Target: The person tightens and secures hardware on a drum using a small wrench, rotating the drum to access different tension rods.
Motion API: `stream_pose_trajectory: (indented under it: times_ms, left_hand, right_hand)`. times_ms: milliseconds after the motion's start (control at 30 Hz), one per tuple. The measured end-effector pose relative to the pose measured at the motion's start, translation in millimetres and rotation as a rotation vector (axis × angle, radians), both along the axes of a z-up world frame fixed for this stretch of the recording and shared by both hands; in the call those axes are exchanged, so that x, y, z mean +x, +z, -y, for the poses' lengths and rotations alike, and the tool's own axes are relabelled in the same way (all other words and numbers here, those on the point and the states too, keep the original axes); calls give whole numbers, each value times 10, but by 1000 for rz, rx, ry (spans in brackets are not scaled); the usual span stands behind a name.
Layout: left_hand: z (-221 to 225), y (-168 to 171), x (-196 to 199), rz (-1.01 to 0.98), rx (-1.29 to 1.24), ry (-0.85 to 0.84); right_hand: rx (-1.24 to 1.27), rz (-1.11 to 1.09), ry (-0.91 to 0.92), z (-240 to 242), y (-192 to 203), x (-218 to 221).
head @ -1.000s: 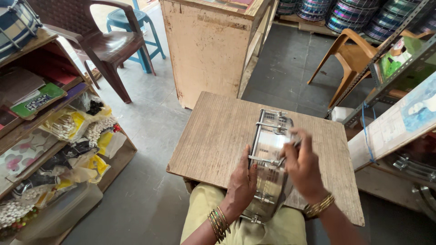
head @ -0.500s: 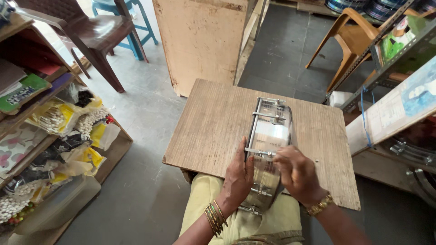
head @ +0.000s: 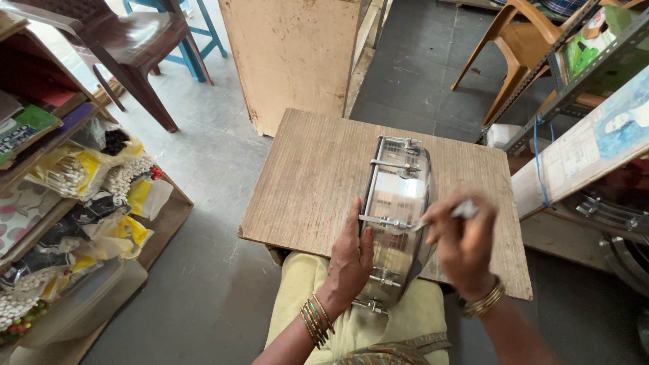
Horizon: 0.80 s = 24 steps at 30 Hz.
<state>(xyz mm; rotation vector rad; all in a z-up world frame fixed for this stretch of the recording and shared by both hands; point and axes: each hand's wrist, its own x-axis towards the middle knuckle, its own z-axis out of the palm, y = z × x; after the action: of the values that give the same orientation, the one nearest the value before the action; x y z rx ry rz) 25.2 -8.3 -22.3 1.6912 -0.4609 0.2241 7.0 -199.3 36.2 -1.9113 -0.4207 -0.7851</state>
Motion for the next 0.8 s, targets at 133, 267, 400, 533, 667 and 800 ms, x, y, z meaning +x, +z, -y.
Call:
stream_pose_trajectory:
  times_ms: [133,267,400,533,667,800]
  left_hand:
    - [4,1,8,30,-13,15]
    - [11,35,21,115,15,52]
    - [12,66,6,38,11,24]
    - [-4,77,-1,4,53,34]
    - [-10,70,-12,-15,42,25]
    - [-6,35,-2,122,1,34]
  right_hand:
    - [-591,303,98,-107,-20,-41]
    - [-498,61,-54,-230,89,106]
    - [-184,-370,-134,-241,326,279]
    - [207,-738,-19,-178,452,534]
    - [130,-591,-24,-84,395,508]
    - [-296,-157,-133,-132,174,84]
